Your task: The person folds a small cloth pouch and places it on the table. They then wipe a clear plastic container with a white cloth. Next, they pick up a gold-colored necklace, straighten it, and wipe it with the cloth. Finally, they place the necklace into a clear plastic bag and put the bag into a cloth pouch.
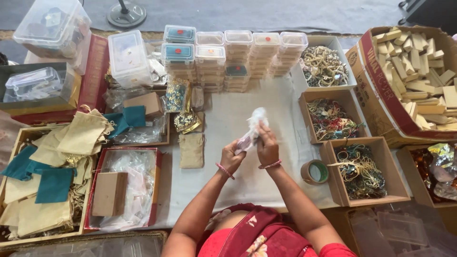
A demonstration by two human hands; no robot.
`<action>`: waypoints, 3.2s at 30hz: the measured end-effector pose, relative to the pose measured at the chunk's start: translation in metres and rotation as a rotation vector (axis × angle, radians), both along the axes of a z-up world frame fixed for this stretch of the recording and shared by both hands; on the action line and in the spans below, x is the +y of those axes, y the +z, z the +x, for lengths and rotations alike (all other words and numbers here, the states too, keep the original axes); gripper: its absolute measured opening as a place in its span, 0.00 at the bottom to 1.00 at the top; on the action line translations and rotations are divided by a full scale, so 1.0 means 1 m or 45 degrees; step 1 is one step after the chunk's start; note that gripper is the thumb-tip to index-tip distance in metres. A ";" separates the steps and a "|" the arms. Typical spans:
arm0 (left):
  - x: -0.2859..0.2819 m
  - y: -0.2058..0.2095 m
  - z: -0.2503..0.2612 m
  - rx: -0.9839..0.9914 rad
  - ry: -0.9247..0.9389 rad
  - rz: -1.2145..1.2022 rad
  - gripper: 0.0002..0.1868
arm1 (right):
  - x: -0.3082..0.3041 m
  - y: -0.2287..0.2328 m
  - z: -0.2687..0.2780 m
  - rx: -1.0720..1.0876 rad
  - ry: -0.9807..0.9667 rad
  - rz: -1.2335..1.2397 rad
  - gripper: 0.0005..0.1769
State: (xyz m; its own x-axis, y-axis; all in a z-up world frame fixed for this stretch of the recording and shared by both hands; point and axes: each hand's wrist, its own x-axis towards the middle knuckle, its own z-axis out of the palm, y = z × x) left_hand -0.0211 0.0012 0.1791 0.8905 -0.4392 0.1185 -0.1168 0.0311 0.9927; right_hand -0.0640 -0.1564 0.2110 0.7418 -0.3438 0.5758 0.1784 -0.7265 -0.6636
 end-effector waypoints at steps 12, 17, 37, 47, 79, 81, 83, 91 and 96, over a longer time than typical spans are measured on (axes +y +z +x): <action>-0.012 0.009 0.019 0.890 -0.066 -1.127 0.17 | 0.052 -0.004 -0.019 -0.077 0.143 -0.351 0.24; -0.014 0.003 0.004 0.857 -0.043 -0.917 0.23 | 0.013 0.012 0.008 0.068 -0.001 -0.133 0.24; -0.002 0.026 0.010 0.773 -0.203 -1.216 0.39 | 0.049 0.010 -0.034 -0.084 0.239 -0.411 0.16; 0.014 0.023 0.008 0.838 -0.297 -1.236 0.37 | -0.042 -0.061 0.014 0.068 0.130 0.052 0.22; 0.015 0.000 0.018 0.233 -0.044 -0.514 0.40 | 0.006 -0.054 0.001 0.786 0.803 1.049 0.20; 0.017 -0.014 0.024 0.261 -0.025 -0.575 0.41 | -0.012 -0.040 -0.001 0.978 0.912 1.679 0.22; 0.021 -0.002 0.024 0.398 0.036 -0.719 0.42 | -0.034 -0.035 0.001 0.932 0.935 1.712 0.24; 0.032 -0.148 0.014 0.809 0.435 -0.723 0.50 | -0.073 -0.053 0.006 0.803 -0.186 -0.430 0.32; 0.082 -0.155 0.026 0.026 0.900 0.468 0.28 | -0.049 -0.026 -0.012 0.850 -0.211 -0.407 0.31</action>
State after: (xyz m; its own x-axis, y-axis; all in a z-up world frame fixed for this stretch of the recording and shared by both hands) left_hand 0.0046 0.0836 0.0239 0.9732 0.2227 0.0564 0.0319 -0.3737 0.9270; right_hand -0.0763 -0.2054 0.1855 0.9209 -0.3732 0.1125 -0.3160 -0.8838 -0.3450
